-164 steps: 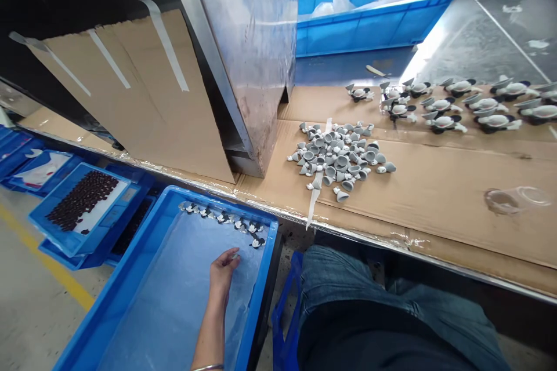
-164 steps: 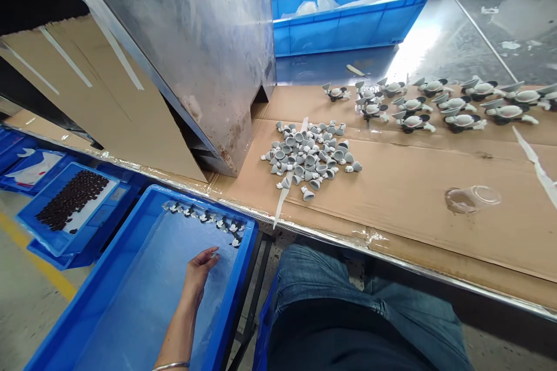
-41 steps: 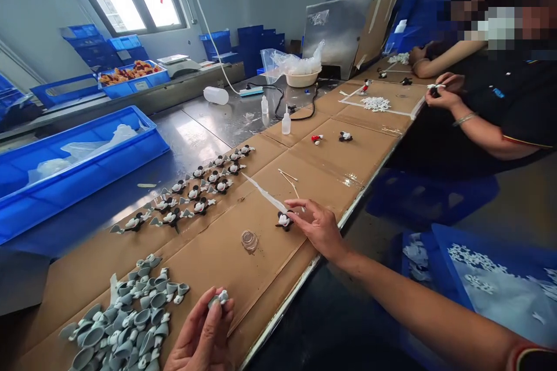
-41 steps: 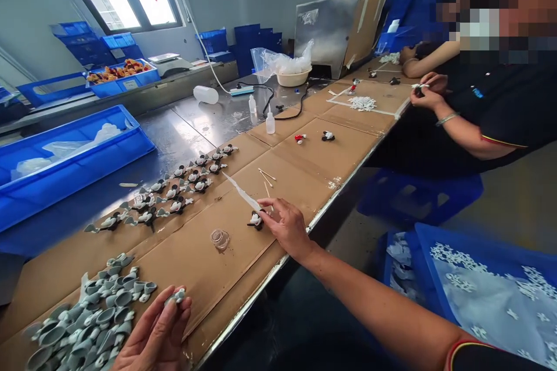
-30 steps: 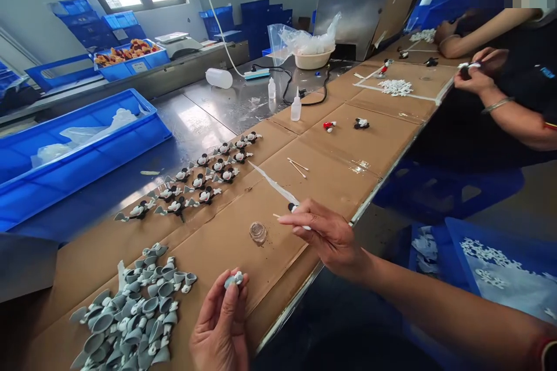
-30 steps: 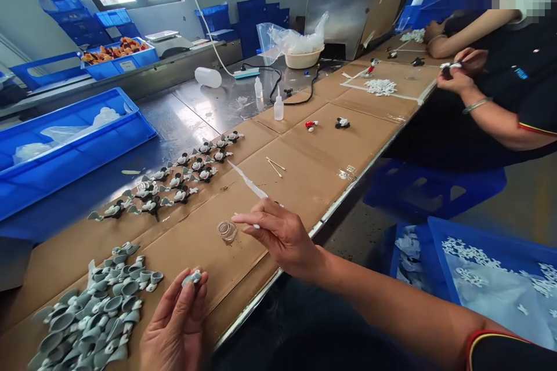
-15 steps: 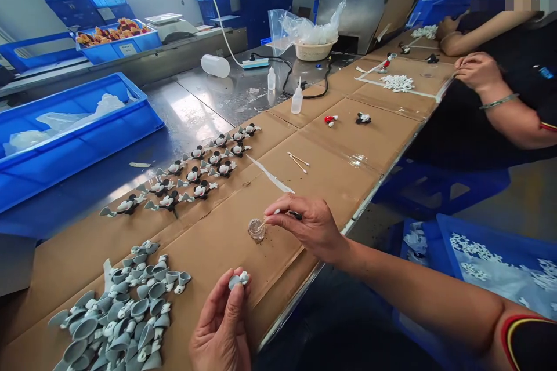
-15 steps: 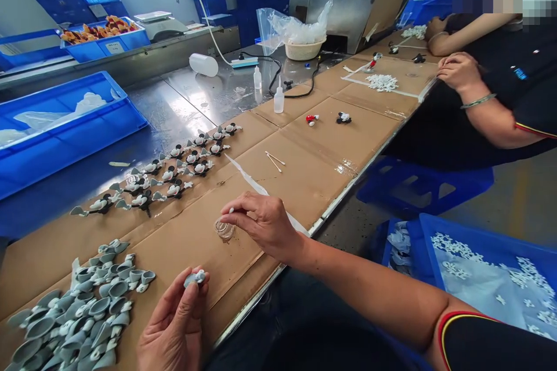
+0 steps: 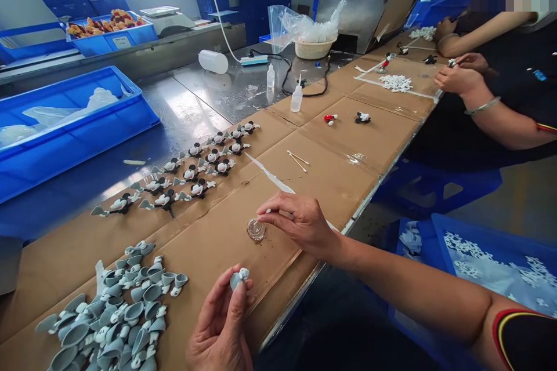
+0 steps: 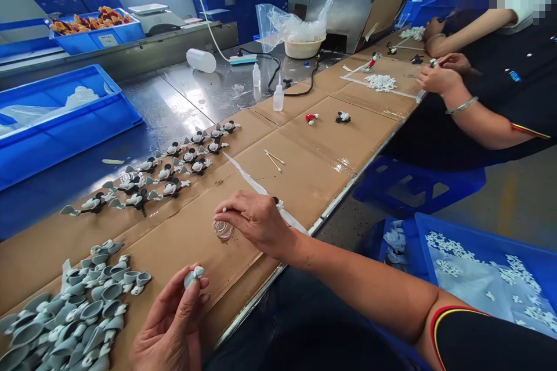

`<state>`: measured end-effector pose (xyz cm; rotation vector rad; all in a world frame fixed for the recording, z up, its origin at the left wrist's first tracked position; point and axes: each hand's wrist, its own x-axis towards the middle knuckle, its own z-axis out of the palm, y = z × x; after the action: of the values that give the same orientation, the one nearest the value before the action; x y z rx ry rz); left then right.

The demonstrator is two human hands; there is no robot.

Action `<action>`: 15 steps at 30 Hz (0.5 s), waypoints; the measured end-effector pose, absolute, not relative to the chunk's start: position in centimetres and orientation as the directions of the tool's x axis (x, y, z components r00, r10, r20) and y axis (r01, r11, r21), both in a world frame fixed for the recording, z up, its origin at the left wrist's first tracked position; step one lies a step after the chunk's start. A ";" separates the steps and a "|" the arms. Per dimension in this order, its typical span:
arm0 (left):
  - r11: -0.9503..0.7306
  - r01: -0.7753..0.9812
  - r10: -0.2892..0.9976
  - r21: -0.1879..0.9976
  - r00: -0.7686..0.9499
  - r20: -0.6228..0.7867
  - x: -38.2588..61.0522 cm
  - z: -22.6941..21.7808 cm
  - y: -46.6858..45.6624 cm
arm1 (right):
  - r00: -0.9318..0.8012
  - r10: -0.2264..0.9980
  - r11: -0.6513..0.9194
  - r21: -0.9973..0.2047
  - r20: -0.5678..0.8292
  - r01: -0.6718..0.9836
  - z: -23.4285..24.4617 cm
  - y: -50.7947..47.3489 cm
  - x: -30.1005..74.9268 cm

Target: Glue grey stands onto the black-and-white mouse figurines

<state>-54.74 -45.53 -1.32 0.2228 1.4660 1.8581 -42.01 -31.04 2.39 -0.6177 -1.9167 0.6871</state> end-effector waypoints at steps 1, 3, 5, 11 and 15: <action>-0.065 -0.441 0.644 0.895 -0.704 -0.300 -54.8 -1.4 -45.5 | -0.403 0.668 0.717 -0.686 0.626 0.123 2.3 -31.0 -42.1; -0.079 -0.440 0.658 0.895 -0.697 -0.284 -54.9 -1.5 -45.6 | -0.413 0.654 0.729 -0.675 0.634 0.118 2.2 -31.0 -42.2; -0.104 -0.439 0.678 0.893 -0.688 -0.259 -55.1 -1.6 -45.6 | -0.425 0.646 0.735 -0.667 0.635 0.121 2.1 -30.9 -42.3; -0.129 -0.450 0.653 0.884 -0.709 -0.266 -55.0 -1.1 -45.6 | -0.453 0.652 0.719 -0.686 0.608 0.116 2.3 -31.0 -42.1; -0.071 -0.530 0.634 0.845 -0.678 -0.372 -54.7 -0.3 -45.5 | -0.417 0.735 0.624 -0.774 0.535 0.106 2.4 -31.1 -42.0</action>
<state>-54.74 -45.50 -0.27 0.1193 1.3998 1.8490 -42.05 -31.14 2.37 -0.6696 -1.8932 0.8282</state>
